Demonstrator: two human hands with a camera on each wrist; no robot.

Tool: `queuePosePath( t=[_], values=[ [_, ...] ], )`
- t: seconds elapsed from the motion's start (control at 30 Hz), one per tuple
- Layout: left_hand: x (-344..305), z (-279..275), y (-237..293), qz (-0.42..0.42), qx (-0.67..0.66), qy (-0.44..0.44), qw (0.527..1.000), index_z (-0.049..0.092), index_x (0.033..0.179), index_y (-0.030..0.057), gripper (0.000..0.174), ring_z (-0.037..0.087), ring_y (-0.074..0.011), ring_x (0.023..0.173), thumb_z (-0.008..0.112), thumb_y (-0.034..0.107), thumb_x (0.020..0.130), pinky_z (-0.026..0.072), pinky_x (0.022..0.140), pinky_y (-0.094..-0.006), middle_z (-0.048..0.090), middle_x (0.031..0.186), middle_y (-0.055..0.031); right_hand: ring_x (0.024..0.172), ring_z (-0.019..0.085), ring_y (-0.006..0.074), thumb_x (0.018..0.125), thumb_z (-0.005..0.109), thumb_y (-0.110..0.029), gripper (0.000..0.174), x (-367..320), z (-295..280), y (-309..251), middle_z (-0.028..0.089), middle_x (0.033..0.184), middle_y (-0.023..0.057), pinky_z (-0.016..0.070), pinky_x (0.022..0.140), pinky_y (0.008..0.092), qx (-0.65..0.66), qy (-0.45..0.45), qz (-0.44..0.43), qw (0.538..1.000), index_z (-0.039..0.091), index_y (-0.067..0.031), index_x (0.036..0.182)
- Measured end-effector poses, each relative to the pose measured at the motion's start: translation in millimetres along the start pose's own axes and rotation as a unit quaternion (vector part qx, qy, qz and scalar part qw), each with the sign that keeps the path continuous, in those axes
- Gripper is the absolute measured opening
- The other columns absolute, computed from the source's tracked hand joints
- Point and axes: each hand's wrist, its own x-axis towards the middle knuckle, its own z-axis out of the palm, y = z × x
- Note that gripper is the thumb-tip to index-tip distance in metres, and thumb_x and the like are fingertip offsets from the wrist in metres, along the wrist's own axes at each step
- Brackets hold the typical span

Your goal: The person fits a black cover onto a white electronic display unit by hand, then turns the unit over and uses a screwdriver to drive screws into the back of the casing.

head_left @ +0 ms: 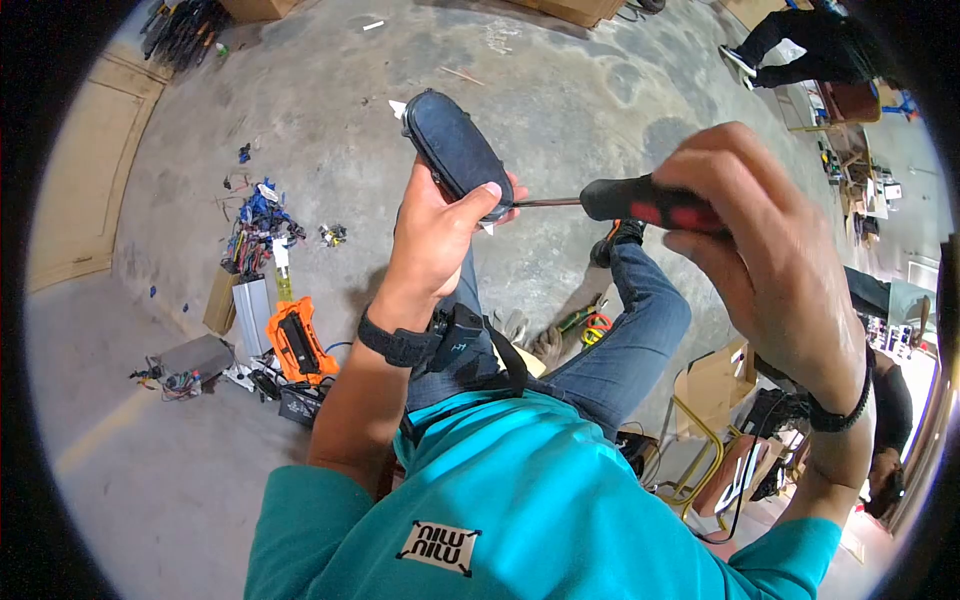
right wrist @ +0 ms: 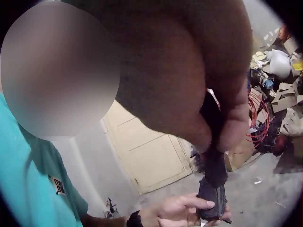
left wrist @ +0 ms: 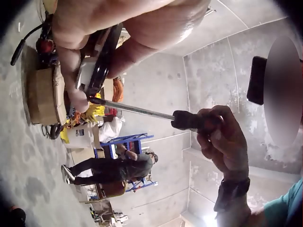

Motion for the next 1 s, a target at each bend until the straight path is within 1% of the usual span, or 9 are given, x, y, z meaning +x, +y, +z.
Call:
queuePosePath(
  t=[0.13, 0.27, 0.33, 0.37, 0.43, 0.53, 0.73, 0.87, 1.0],
  values=[
    [0.9, -1.7, -2.7, -0.006, 0.002, 0.002, 1.0, 0.046, 0.119, 0.0015, 0.03, 0.069, -0.0322, 0.1, 0.057, -0.002, 0.092, 0.0596, 0.081, -0.041, 0.066, 0.107, -0.0172, 0.084, 0.063, 0.0333, 0.078, 0.074, -0.004, 0.038, 3.2, 4.0, 2.7, 0.059, 0.107, 0.0129, 0.0491, 0.066, 0.035, -0.002, -0.015, 0.129, 0.991, 0.057, -0.004, 0.112],
    [1.9, -5.9, -0.4, -0.007, 0.008, -0.004, 1.0, 0.046, 0.119, 0.0015, 0.031, 0.069, -0.0321, 0.1, 0.058, -0.003, 0.091, 0.0597, 0.081, -0.0414, 0.066, 0.107, -0.0174, 0.081, 0.063, 0.0345, 0.081, 0.073, -0.01, 0.034, 4.9, -0.6, -1.0, 0.061, 0.098, 0.0157, 0.0484, 0.066, 0.0365, 0.068, 0.011, 0.042, 0.997, 0.058, -0.003, 0.11],
    [1.5, -4.9, -0.1, -0.008, 0.009, -0.003, 1.0, 0.047, 0.119, 0.001, 0.03, 0.069, -0.0315, 0.099, 0.058, -0.002, 0.091, 0.0597, 0.082, -0.0415, 0.067, 0.107, -0.0177, 0.08, 0.063, 0.0343, 0.082, 0.074, -0.014, 0.035, 4.1, 1.6, 7.4, 0.061, 0.098, 0.0158, 0.048, 0.065, 0.0367, -0.014, 0.025, -0.075, 0.997, 0.058, -0.0017, 0.11],
    [1.6, -5.2, -1.0, -0.008, 0.008, -0.004, 1.0, 0.047, 0.119, 0.001, 0.03, 0.069, -0.0315, 0.099, 0.058, -0.002, 0.091, 0.0597, 0.082, -0.0415, 0.067, 0.107, -0.0177, 0.08, 0.063, 0.0343, 0.082, 0.074, -0.014, 0.035, 2.9, 0.8, 6.6, 0.061, 0.098, 0.0158, 0.048, 0.065, 0.0367, -0.015, 0.025, -0.074, 0.997, 0.058, -0.0017, 0.11],
    [1.3, -7.3, -3.9, -0.023, 0.001, -0.001, 1.0, 0.046, 0.119, 0.0005, 0.031, 0.069, -0.0312, 0.099, 0.059, -0.001, 0.091, 0.0598, 0.082, -0.0414, 0.067, 0.108, -0.0178, 0.087, 0.063, 0.0337, 0.078, 0.075, -0.009, 0.038, 0.6, -1.1, 4.5, 0.059, 0.11, 0.0157, 0.0498, 0.068, 0.0353, 0.001, -0.026, 0.043, 0.999, 0.058, -0.002, 0.112],
    [0.7, -8.8, -5.5, -0.004, 0.023, -0.002, 1.0, 0.046, 0.119, 0.0003, 0.03, 0.069, -0.0312, 0.099, 0.059, -0.001, 0.091, 0.06, 0.081, -0.0409, 0.067, 0.108, -0.0175, 0.094, 0.064, 0.0325, 0.076, 0.076, -0.007, 0.039, -0.2, 2.6, 9.2, 0.056, 0.116, 0.0162, 0.051, 0.07, 0.0358, 0.025, -0.077, 0.131, 0.988, 0.059, -0.0023, 0.111],
    [1.5, -11.0, -1.3, -0.009, 0.012, -0.002, 1.0, 0.048, 0.117, 0.0005, 0.028, 0.069, -0.031, 0.1, 0.058, -0.002, 0.091, 0.06, 0.081, -0.0404, 0.067, 0.107, -0.0169, 0.096, 0.065, 0.0302, 0.076, 0.071, 0.004, 0.038, 4.2, 1.6, 1.6, 0.056, 0.115, 0.0171, 0.0543, 0.074, 0.0363, 0.081, -0.002, -0.01, 0.997, 0.06, -0.0022, 0.112],
    [2.1, -11.6, -6.7, 0.0, 0.005, -0.007, 1.0, 0.048, 0.117, 0.0011, 0.028, 0.069, -0.0303, 0.1, 0.058, -0.002, 0.091, 0.0599, 0.081, -0.0401, 0.067, 0.107, -0.0168, 0.096, 0.065, 0.0309, 0.075, 0.069, 0.009, 0.04, 5.0, 3.5, 4.8, 0.058, 0.113, 0.0147, 0.0556, 0.076, 0.0362, 0.07, 0.003, -0.012, 0.997, 0.06, -0.0028, 0.112],
    [-1.2, -10.0, -11.2, -0.021, 0.003, -0.004, 1.0, 0.047, 0.119, 0.0019, 0.03, 0.069, -0.0297, 0.099, 0.058, -0.002, 0.091, 0.0596, 0.081, -0.04, 0.067, 0.107, -0.0167, 0.089, 0.066, 0.0303, 0.077, 0.071, 0.003, 0.036, 5.4, 6.1, 1.8, 0.061, 0.103, 0.0136, 0.0539, 0.071, 0.0364, 0.042, 0.009, 0.005, 0.999, 0.06, -0.0021, 0.111]
  ],
)
